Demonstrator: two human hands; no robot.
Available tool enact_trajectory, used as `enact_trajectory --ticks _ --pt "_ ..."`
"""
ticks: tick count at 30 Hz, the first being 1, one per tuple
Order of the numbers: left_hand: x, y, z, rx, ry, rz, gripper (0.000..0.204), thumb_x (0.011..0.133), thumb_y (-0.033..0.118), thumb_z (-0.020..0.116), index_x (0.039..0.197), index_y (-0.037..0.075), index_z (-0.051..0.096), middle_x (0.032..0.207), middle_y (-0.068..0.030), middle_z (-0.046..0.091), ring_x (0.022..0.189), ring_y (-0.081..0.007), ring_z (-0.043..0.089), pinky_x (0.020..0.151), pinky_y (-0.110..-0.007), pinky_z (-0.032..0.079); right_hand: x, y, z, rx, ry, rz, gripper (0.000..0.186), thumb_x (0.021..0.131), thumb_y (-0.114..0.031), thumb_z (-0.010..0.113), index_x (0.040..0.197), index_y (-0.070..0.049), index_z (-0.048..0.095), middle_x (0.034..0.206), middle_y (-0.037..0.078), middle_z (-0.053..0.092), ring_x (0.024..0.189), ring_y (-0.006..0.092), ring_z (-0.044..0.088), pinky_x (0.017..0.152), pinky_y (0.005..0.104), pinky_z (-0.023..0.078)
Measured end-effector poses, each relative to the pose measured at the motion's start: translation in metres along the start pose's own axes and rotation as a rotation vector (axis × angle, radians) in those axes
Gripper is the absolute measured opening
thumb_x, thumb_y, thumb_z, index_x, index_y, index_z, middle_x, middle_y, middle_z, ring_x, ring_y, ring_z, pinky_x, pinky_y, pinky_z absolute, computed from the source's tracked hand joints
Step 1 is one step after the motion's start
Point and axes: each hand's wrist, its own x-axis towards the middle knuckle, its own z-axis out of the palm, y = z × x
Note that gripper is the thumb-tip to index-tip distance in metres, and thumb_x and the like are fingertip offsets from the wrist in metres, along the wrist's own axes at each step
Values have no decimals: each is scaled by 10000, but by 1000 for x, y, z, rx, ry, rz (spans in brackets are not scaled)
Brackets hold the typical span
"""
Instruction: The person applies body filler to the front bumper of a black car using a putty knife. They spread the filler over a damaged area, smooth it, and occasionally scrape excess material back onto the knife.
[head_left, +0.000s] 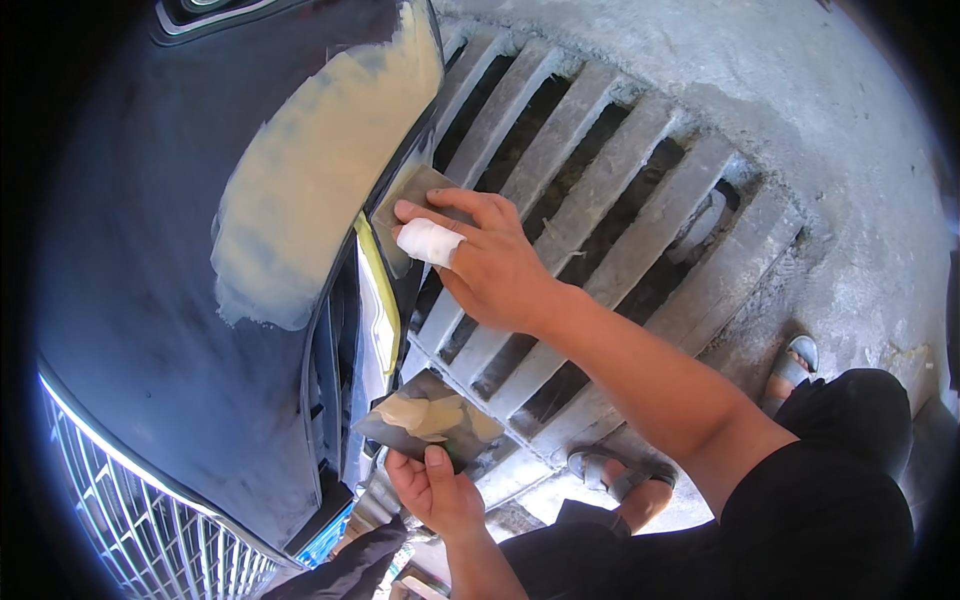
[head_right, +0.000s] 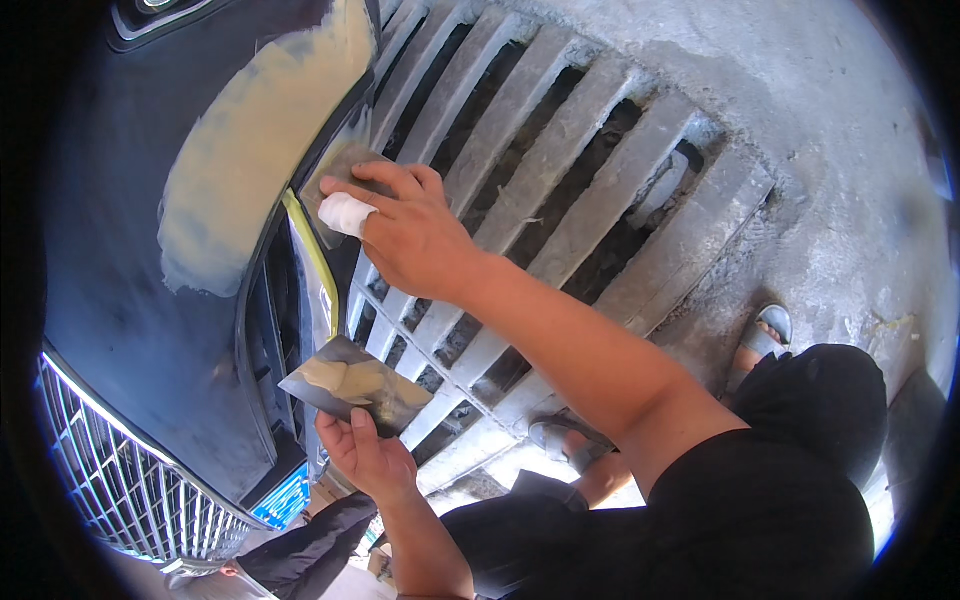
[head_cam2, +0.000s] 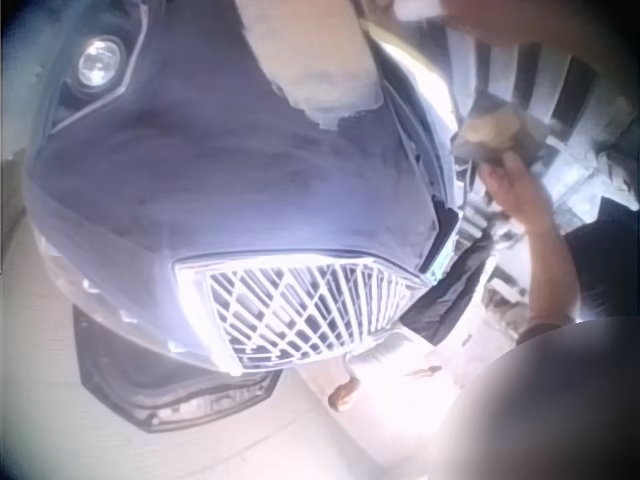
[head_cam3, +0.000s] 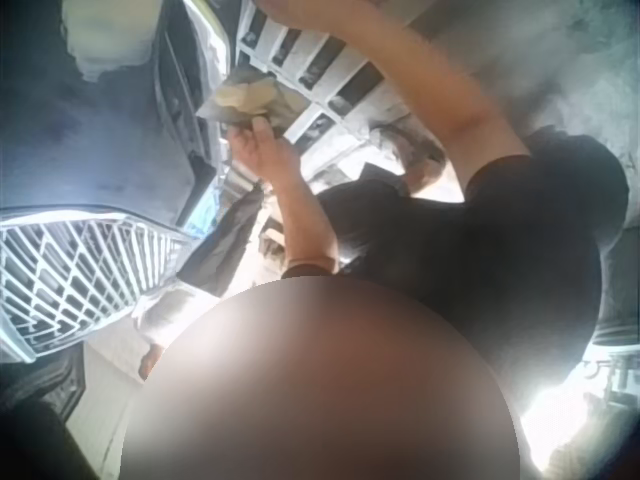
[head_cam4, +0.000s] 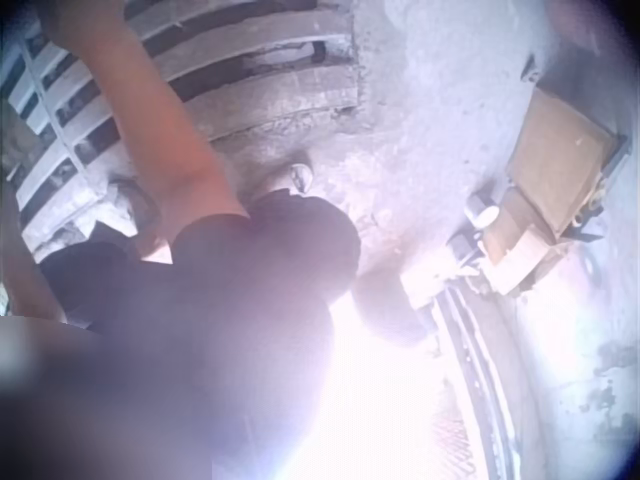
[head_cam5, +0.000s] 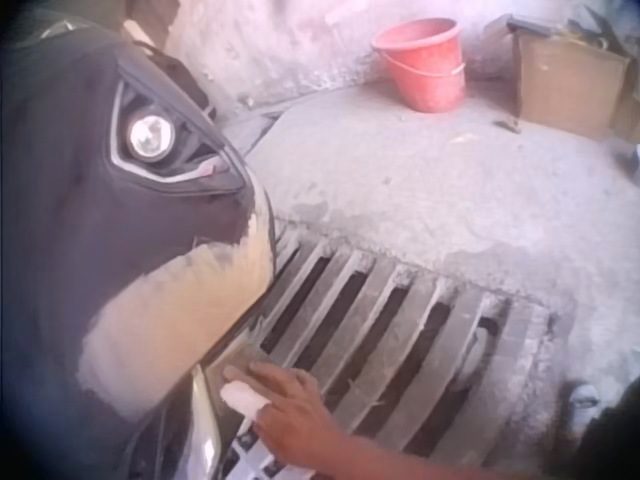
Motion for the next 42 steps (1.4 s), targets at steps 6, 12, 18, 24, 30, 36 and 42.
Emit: enact_trajectory --ticks 6,12,18,24,30,36,42 --pt "0 -1 2 16 17 -11 425 959 126 632 1288 -75 453 1260 -177 600 1146 -204 579 1024 -348 438 -6 -4 3 -10 -53 3 525 750 38 666 1236 -160 645 1412 -6 576 1265 297 491 1015 468 359" --pt "0 -1 4 18 11 -7 413 960 113 623 1286 -73 451 1249 -172 598 1132 -197 576 1020 -346 435 -6 -2 1 12 13 -5 536 737 55 665 1226 -164 647 1399 -3 586 1267 305 489 1004 477 366" --pt "0 -2 2 8 10 -15 411 959 102 616 1289 -75 448 1260 -173 589 1148 -200 566 1033 -350 422 -7 -4 4 -35 -2 -10 411 748 15 654 1137 -114 679 1397 -3 584 1253 294 488 981 508 350" --pt "-1 -1 3 23 12 -24 432 958 112 619 1301 -81 441 1266 -174 585 1152 -206 563 1038 -355 417 -7 -2 6 -14 4 17 364 758 -2 646 1096 -122 706 1388 -3 589 1256 279 481 996 528 333" --pt "-1 0 2 38 6 -13 452 958 128 628 1309 -84 436 1268 -179 583 1160 -214 562 1045 -359 415 -20 -8 13 -36 -26 21 495 745 48 668 1185 -177 685 1392 -30 591 1237 279 511 1004 471 369" --pt "-1 -2 -2 -1 -61 7 394 969 39 552 1337 -46 439 1311 -149 561 1194 -214 553 1068 -373 404 -27 -12 7 -8 -64 39 504 730 62 675 1178 -167 693 1393 -34 590 1245 272 505 1008 469 365" --pt "-4 -1 0 15 -2 -14 411 966 114 609 1291 -75 443 1260 -186 592 1151 -219 579 1032 -364 435 -12 -3 5 -28 -11 33 522 730 59 682 1202 -162 672 1408 -53 578 1260 272 489 1007 478 358"
